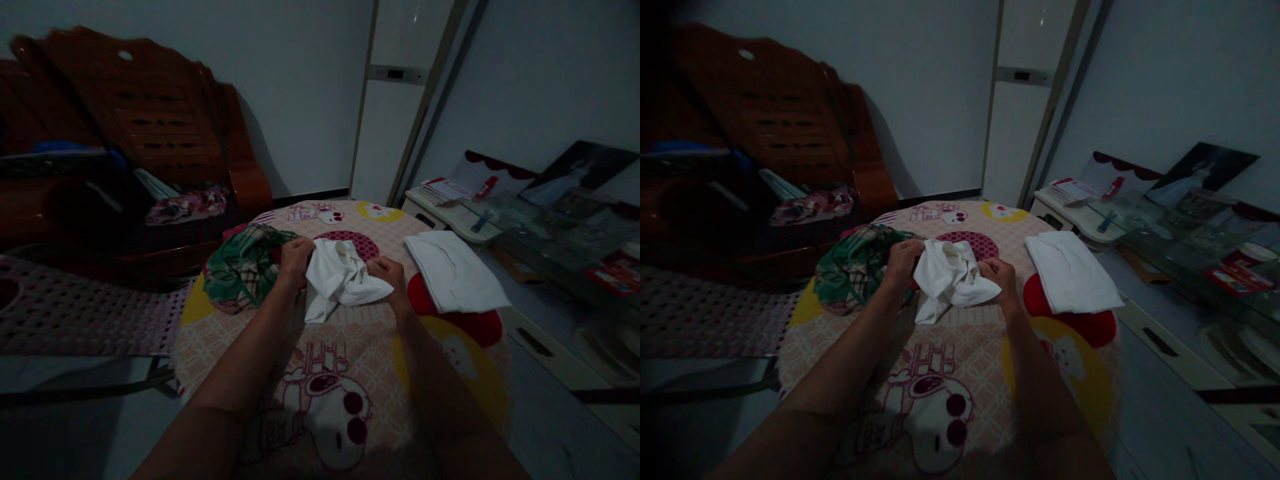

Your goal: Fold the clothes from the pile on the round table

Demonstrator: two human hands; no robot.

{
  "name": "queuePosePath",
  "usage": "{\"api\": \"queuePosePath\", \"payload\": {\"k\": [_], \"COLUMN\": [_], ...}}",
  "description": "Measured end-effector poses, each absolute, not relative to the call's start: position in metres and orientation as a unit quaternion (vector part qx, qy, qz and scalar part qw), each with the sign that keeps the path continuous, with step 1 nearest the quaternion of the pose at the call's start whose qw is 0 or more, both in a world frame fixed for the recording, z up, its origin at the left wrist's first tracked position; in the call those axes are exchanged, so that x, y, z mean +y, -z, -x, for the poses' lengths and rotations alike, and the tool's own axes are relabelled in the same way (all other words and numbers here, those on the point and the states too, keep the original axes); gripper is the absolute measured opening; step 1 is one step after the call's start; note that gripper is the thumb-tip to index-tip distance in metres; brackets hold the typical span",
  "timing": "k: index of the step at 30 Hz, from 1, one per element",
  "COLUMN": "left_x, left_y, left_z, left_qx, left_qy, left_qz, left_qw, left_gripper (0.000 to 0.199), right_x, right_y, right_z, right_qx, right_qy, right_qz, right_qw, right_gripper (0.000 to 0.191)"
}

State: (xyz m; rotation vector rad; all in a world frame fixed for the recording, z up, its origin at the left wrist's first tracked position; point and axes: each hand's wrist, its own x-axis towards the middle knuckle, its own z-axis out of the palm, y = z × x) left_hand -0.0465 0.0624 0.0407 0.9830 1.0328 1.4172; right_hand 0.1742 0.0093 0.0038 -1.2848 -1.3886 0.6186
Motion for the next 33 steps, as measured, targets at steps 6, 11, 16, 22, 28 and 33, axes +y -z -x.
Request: {"api": "queuePosePath", "payload": {"k": [6,11,16,22,28,33], "left_x": [0.059,0.057,0.070,0.082,0.050,0.021], "left_y": [-0.047,-0.048,-0.051,-0.073,-0.082,-0.060], "left_z": [0.047,0.043,0.062,0.108,0.067,0.016], "left_qx": [0.429,0.424,0.430,0.423,0.404,0.415], "left_qy": [-0.601,-0.598,-0.637,-0.706,-0.543,-0.383], "left_qz": [-0.374,-0.356,-0.340,-0.308,-0.557,-0.798], "left_qw": [0.562,0.580,0.542,0.476,0.481,0.210], "left_gripper": [0.016,0.014,0.015,0.011,0.020,0.027], "right_x": [0.010,0.009,0.006,0.008,0.010,0.009], "right_y": [-0.008,-0.010,-0.015,-0.023,-0.024,-0.026], "right_z": [-0.171,-0.170,-0.177,-0.206,-0.192,-0.186], "right_qx": [-0.611,-0.650,-0.551,-0.397,-0.397,-0.407], "right_qy": [-0.304,-0.228,-0.204,-0.210,-0.261,-0.261], "right_qz": [0.513,0.523,0.560,0.536,0.519,0.513], "right_qw": [0.521,0.502,0.584,0.715,0.710,0.709], "right_gripper": [0.028,0.015,0.015,0.011,0.011,0.009]}}
